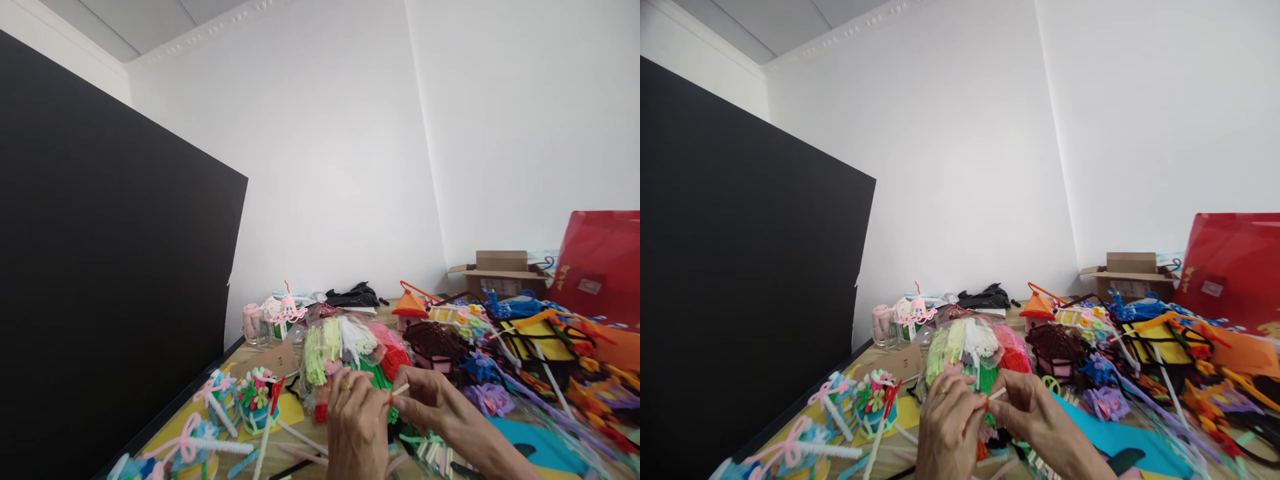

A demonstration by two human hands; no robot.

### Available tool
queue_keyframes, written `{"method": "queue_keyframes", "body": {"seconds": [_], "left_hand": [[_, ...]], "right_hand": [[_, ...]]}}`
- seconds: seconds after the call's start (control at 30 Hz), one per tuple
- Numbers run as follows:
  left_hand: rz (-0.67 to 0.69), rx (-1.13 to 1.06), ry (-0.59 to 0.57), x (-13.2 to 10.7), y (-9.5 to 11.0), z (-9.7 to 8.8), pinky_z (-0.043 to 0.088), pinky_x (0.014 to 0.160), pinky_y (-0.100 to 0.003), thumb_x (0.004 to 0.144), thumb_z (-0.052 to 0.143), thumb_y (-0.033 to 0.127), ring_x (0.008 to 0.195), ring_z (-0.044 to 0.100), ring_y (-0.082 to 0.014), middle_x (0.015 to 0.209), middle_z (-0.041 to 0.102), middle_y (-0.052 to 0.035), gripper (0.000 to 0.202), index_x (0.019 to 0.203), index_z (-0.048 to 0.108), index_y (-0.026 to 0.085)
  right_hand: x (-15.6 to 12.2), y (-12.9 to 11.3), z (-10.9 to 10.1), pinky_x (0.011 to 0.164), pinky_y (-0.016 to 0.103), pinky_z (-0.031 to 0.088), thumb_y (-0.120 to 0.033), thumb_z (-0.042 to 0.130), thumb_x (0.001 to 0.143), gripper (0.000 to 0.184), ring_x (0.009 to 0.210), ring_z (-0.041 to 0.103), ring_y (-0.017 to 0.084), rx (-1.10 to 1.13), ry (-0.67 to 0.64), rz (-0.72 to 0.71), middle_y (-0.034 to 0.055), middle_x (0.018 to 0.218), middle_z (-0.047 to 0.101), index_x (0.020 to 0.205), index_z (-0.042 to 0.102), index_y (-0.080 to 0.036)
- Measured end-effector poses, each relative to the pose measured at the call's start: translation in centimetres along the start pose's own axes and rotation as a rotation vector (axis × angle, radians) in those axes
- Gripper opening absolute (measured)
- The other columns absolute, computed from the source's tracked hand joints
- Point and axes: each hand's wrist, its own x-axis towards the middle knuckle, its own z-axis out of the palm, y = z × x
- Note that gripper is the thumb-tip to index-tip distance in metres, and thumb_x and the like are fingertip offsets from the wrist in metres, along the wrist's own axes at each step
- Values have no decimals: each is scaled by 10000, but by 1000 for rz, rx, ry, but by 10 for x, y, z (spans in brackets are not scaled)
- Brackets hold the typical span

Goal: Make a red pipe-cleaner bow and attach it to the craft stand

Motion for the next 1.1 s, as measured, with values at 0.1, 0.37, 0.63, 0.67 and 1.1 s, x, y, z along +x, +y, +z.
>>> {"method": "queue_keyframes", "body": {"seconds": [0.1,0.37,0.63,0.67,1.1], "left_hand": [[-141,-133,-129,3,3,-4,465,853,-422,656,618,-44,799,641,-219,695,669,-33,215,668,653,168],[-733,-509,-453,19,13,-23,453,638,-266,594,659,-3,668,633,-186,637,675,-11,307,845,717,165],[-886,-981,-432,11,2,-20,437,575,-245,576,725,153,583,609,-161,603,666,-29,128,632,613,133],[-904,-1082,-436,10,1,-19,448,586,-254,593,727,183,570,617,-164,592,673,-37,146,650,603,132],[-67,-104,-8,-2,4,-3,476,857,-395,730,594,25,998,600,-244,902,689,-43,321,982,628,221]], "right_hand": [[-2,-2,-2,495,230,208,-470,602,816,333,550,271,90,-47,-25,19,-64,593,360,710,510,-167],[-8,-12,-7,510,233,233,-436,599,827,309,577,333,97,-95,-91,48,-36,638,456,724,551,-149],[-11,-22,-8,513,223,266,-419,615,818,275,573,361,95,-96,-89,74,-37,626,470,739,582,-158],[-11,-24,-8,518,223,277,-424,617,816,277,575,374,98,-97,-86,75,-32,630,490,740,585,-159],[-6,-16,-8,480,214,269,-465,620,796,330,502,373,87,16,98,40,-51,550,480,671,541,-169]]}}
